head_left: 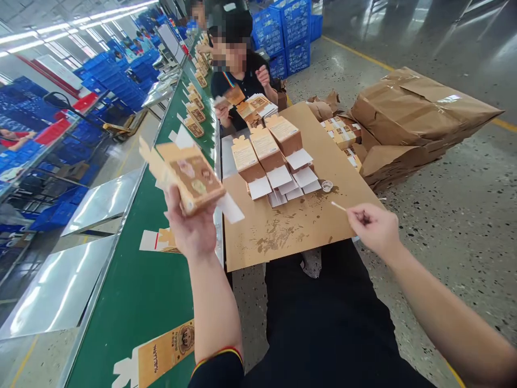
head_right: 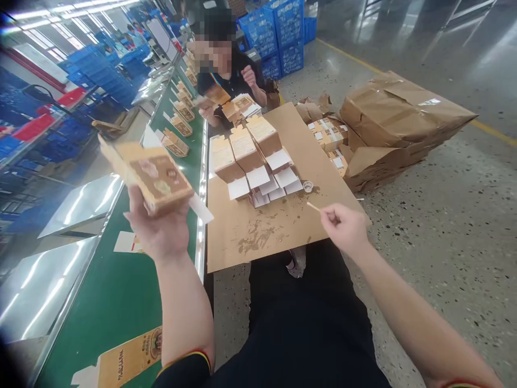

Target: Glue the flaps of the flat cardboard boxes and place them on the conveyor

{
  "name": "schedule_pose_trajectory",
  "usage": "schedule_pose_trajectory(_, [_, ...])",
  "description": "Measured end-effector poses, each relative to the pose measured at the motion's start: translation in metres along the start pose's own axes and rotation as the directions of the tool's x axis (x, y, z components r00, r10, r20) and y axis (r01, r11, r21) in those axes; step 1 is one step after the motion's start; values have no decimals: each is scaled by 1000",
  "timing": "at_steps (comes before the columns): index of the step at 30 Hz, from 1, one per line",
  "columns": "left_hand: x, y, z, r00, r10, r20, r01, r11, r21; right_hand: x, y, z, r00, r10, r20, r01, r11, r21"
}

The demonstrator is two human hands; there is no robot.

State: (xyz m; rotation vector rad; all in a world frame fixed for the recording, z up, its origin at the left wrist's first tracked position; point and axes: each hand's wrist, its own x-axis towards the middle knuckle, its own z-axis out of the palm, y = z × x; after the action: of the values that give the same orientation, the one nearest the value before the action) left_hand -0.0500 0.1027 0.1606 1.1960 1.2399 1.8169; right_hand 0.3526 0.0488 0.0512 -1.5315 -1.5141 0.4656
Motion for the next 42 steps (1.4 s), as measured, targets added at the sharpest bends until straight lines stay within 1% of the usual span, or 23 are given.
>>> schedule_pose_trajectory(2, [-35,-16,-21,1000,-20,-20,18,993,-116,40,5,-1,995,40,93,-26,990,-141])
schedule_pose_trajectory(3, [-51,-27,-29,998,-68,-14,64,984,-166,59,6,1,987,60,146,-27,976,-218])
schedule_pose_trajectory(4, [-67,-39,-36,989,-149,-8,145,968,-207,75,7,3,978,68,196,-12,962,-274])
schedule_pose_trajectory(6, [-94,-63,-47,941,-339,3,327,904,-276,100,7,9,962,70,265,24,941,-337])
schedule_pose_trajectory(8, [-116,-81,-53,881,-473,7,450,833,-321,114,9,15,950,61,307,57,931,-360])
schedule_pose_trajectory(10, [-129,-93,-56,855,-518,8,493,809,-319,123,13,18,938,62,341,80,919,-386])
schedule_pose_trajectory(11, [-132,-96,-56,858,-514,5,491,817,-302,126,15,19,934,63,350,86,914,-396])
schedule_pose_trajectory(14, [-130,-101,-51,890,-454,-30,438,873,-216,130,23,14,933,68,353,88,909,-407])
schedule_pose_trajectory(16, [-125,-102,-47,906,-419,-59,407,901,-150,121,24,11,949,48,312,69,933,-352])
schedule_pose_trajectory(17, [-123,-103,-45,911,-408,-64,399,910,-114,111,21,11,959,31,281,56,953,-297])
schedule_pose_trajectory(19, [-120,-105,-41,918,-389,-71,387,921,-43,79,10,18,973,-11,230,45,988,-145])
schedule_pose_trajectory(20, [-120,-105,-39,921,-382,-78,382,924,-11,59,2,26,971,-33,235,49,997,-64])
schedule_pose_trajectory(21, [-121,-106,-38,922,-377,-86,380,925,16,38,-8,37,962,-64,267,63,998,12])
schedule_pose_trajectory(22, [-122,-106,-37,923,-374,-95,379,925,39,17,-19,51,939,-103,329,81,994,78])
schedule_pose_trajectory(24, [-123,-108,-35,925,-365,-103,372,925,72,-18,-38,86,874,-190,447,120,977,179])
schedule_pose_trajectory(25, [-124,-110,-35,929,-358,-97,366,927,85,-31,-46,103,851,-219,478,138,970,199])
schedule_pose_trajectory(28, [-123,-115,-35,943,-319,-91,328,937,118,-46,-57,146,809,-263,526,222,965,141])
schedule_pose_trajectory(31, [-122,-118,-35,950,-290,-118,305,943,136,-46,-55,167,778,-283,561,276,956,99])
schedule_pose_trajectory(34, [-122,-115,-35,949,-299,-104,313,936,164,-49,-54,169,743,-316,589,297,946,133])
schedule_pose_trajectory(36, [-124,-112,-35,952,-297,-78,307,932,194,-55,-54,164,722,-341,602,312,937,157])
schedule_pose_trajectory(37, [-125,-111,-34,955,-289,-68,297,931,213,-58,-54,159,721,-352,596,313,934,172])
schedule_pose_trajectory(39, [-129,-110,-33,962,-266,-61,272,925,266,-62,-53,146,749,-367,551,295,930,218])
schedule_pose_trajectory(42, [-137,-112,-30,968,-245,-58,250,899,360,-65,-45,120,833,-344,433,237,930,282])
